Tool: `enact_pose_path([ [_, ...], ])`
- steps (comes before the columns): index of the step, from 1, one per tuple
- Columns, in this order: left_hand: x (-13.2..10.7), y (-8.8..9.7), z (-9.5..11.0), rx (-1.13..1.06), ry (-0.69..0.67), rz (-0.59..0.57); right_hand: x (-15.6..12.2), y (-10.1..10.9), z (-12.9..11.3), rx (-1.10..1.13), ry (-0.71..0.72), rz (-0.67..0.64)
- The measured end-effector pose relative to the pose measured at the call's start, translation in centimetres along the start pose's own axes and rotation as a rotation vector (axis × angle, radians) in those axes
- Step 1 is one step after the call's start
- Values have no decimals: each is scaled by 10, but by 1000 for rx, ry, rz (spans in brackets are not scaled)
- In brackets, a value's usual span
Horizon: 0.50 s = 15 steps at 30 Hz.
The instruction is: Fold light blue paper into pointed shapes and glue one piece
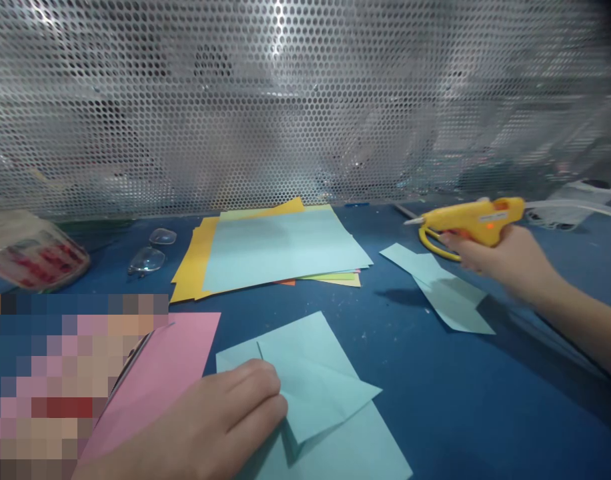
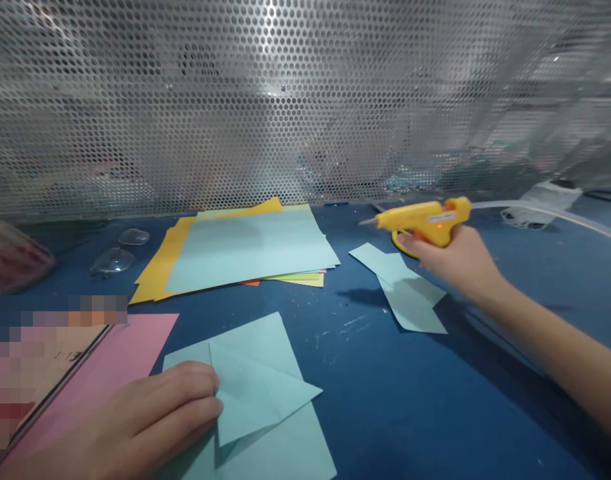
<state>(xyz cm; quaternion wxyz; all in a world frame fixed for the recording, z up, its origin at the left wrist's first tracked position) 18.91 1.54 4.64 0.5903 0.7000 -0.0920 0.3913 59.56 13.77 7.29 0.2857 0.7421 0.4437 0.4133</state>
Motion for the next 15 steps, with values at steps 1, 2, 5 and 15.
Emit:
enact_pose_path([
  [1,-1,0,0,-11,2,-5,-9,-5,-9,9,6,-112],
  [2,-1,1,0,-20,8,-2,-18,-10,-17,22,26,-209],
  [5,0,1,-1,-44,29,-2,-48,-25,-40,75,116,-415],
  [15,4,1,-3,18,27,-9,-110,-41,-80,299,439,-553],
])
Point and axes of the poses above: each hand's wrist, its own x-axis towards the middle knuckle, its own y-axis out of the back of the hand, z = x × y, the point moved 1 cm from there along x, towards the middle knuckle, and after that the axes turned 3 degrees about -x, right-handed, at the moved point
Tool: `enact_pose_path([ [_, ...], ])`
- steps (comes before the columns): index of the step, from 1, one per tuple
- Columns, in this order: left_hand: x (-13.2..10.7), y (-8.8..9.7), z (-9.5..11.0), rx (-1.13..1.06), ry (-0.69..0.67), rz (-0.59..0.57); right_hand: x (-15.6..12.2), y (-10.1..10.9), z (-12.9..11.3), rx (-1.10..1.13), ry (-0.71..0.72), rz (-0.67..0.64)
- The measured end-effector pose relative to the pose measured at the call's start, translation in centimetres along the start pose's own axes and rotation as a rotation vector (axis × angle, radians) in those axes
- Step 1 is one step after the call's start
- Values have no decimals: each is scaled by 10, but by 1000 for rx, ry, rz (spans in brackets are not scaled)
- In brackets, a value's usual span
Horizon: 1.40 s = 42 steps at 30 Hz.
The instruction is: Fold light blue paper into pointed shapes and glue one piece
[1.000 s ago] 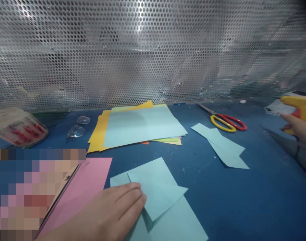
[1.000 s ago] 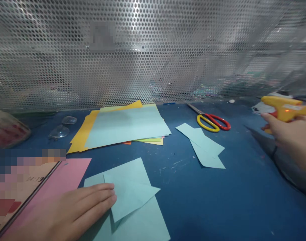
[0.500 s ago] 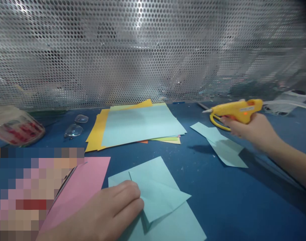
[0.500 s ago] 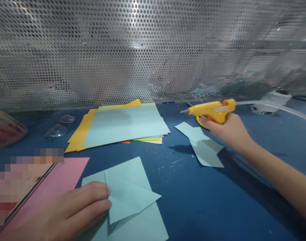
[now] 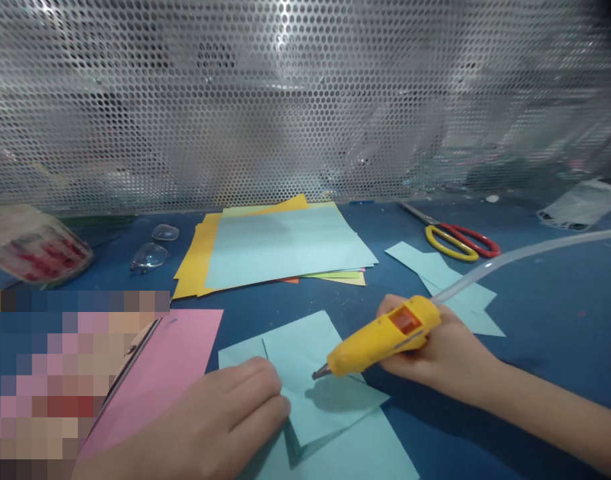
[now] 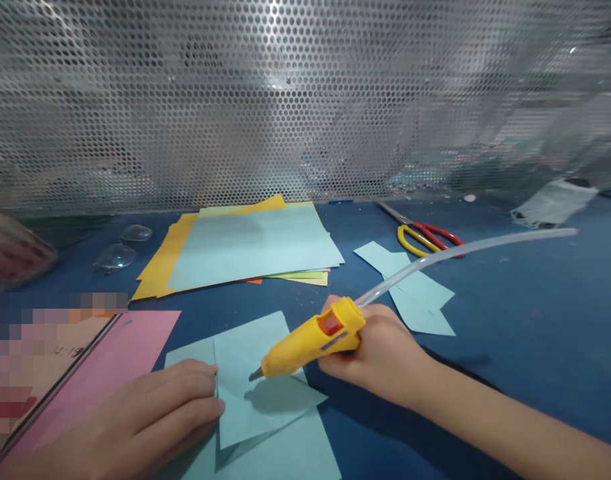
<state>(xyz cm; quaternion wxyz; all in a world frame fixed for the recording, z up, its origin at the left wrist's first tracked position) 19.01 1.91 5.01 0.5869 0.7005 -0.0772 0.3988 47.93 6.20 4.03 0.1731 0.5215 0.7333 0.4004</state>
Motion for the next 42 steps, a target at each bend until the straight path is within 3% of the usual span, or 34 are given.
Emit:
enact_pose_path([
  [9,-5,0,1,-2,21,-48,-2,-6,-10,-65,49,-26],
  [15,-3,-1,2,25,-1,-7,-2,-8,-9,-136,119,6],
  [18,7,5,2,-14,-25,-16,-3,-7,-5,-208,210,54],
  [23,17,16,3,-67,29,-192,-1,-6,0,-314,414,128],
  [28,10,9,4,-161,65,-218,1,-5,-1,-372,644,201],
  [32,10,7,1,-251,104,-253,-1,-2,-4,-422,746,227],
  [42,8,7,3,-363,136,-259,3,-2,-7,-432,722,170],
])
Point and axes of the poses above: each hand's wrist, its own x-axis towards the middle knuckle, its own y-axis out of the back of the hand, z = x × y, the point moved 1 cm from there along x, towards the middle knuckle, and after that the axes turned 3 degrees about -x, right-handed, at the moved point
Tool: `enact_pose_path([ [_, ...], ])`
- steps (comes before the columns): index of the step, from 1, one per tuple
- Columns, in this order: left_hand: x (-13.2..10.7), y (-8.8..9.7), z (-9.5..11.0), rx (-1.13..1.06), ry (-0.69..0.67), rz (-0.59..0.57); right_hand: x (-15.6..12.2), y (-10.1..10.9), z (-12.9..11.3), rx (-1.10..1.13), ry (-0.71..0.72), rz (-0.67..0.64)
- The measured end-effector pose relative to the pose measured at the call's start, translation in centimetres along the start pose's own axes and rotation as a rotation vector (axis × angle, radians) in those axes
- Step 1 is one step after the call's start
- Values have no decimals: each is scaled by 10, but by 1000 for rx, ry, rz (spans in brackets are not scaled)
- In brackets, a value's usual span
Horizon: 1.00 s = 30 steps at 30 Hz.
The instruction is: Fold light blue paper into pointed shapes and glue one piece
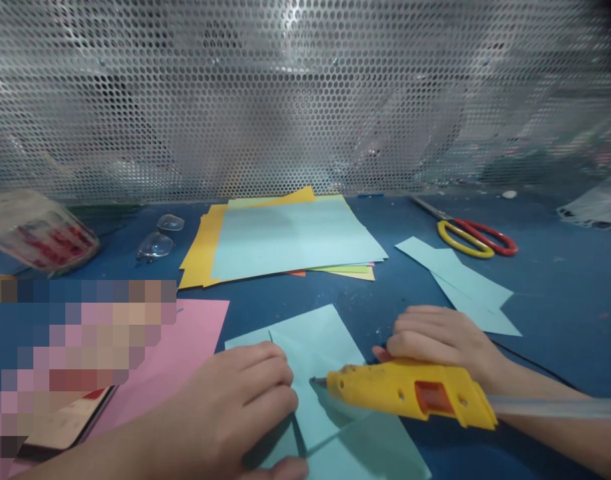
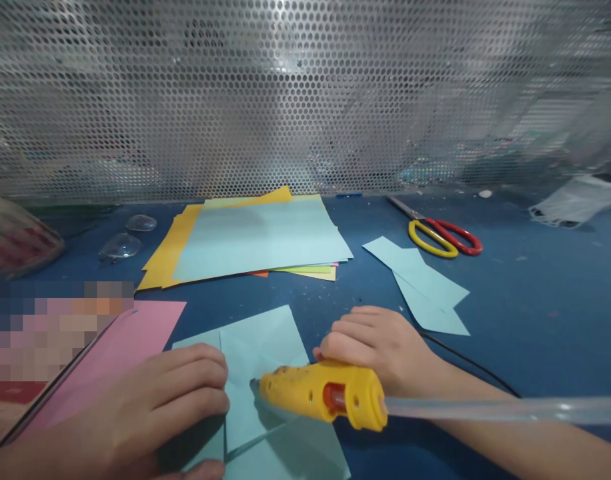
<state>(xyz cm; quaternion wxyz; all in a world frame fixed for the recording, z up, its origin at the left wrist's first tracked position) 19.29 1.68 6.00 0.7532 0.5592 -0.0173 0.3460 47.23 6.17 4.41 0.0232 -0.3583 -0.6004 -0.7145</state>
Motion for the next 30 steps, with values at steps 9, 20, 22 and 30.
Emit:
enact_pose_path([
  [9,0,-6,-3,42,0,20,1,4,-3,59,-76,-43],
  [20,2,-6,-3,54,3,34,-3,7,2,32,-81,-75],
  [22,2,-6,-3,55,1,36,-5,6,4,34,-85,-79],
  [30,0,-8,-3,61,-2,41,-8,10,12,9,-70,-103],
])
Point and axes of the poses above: each hand's wrist, its own x-axis towards the middle knuckle, its own y-axis out of the back of the hand, z = x × y, the point moved 1 cm from there along x, towards the middle knuckle, and after that the axes turned 3 degrees about -x, right-handed, at the moved point
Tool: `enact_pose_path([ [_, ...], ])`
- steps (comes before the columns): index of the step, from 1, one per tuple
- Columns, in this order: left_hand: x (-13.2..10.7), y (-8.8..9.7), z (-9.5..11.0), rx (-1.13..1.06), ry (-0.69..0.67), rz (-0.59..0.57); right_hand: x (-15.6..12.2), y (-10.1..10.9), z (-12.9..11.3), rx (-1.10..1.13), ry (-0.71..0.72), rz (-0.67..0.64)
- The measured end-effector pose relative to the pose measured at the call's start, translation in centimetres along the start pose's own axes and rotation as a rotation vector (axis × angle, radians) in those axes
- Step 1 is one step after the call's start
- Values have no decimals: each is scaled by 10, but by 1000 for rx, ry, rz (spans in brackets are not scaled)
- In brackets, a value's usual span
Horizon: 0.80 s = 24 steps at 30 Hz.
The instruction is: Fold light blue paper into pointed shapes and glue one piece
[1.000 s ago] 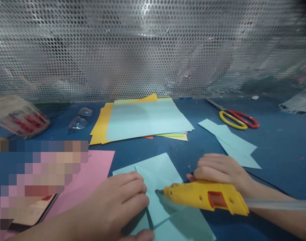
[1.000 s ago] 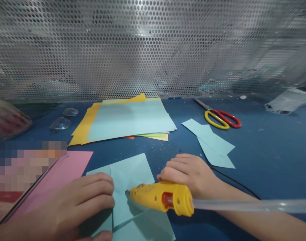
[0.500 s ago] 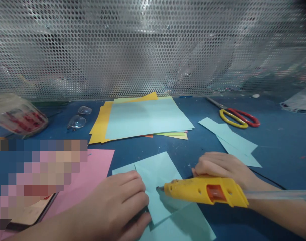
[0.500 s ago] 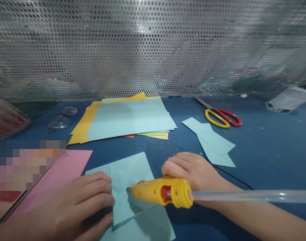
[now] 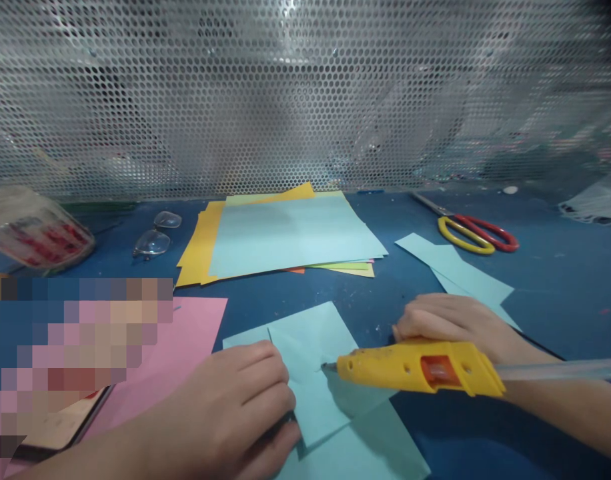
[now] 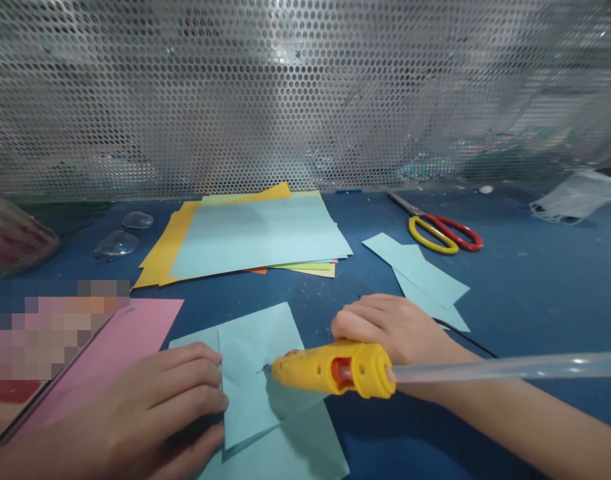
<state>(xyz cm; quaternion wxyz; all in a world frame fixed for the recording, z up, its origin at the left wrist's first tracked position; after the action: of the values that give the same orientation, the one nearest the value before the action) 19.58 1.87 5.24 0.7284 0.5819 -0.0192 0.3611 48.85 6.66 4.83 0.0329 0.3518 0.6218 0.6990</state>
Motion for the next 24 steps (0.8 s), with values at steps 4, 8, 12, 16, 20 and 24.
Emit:
enact_pose_path([
  [4,0,-1,-1,4,-1,6,-2,0,2,-7,2,-12],
  [8,0,0,-1,6,1,0,-4,2,1,-5,20,-43],
  [12,-1,0,-1,7,6,-2,-2,8,0,1,51,-76],
  [16,-1,0,-2,11,8,-2,2,13,1,14,93,-87],
  [20,-2,-1,-3,12,-4,18,1,14,3,37,113,-104],
  [24,-3,-1,-3,9,-19,30,-3,14,2,58,107,-129],
])
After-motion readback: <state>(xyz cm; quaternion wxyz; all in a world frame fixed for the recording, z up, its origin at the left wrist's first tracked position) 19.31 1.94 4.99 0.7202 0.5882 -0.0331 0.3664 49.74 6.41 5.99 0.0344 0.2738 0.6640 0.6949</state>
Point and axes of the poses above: each hand's wrist, its own x-axis towards the middle knuckle, its own y-axis out of the back of the hand, z = x × y, the point moved 1 cm from there along x, towards the middle knuckle, and after that the axes turned 3 degrees about -x, right-handed, at the moved point
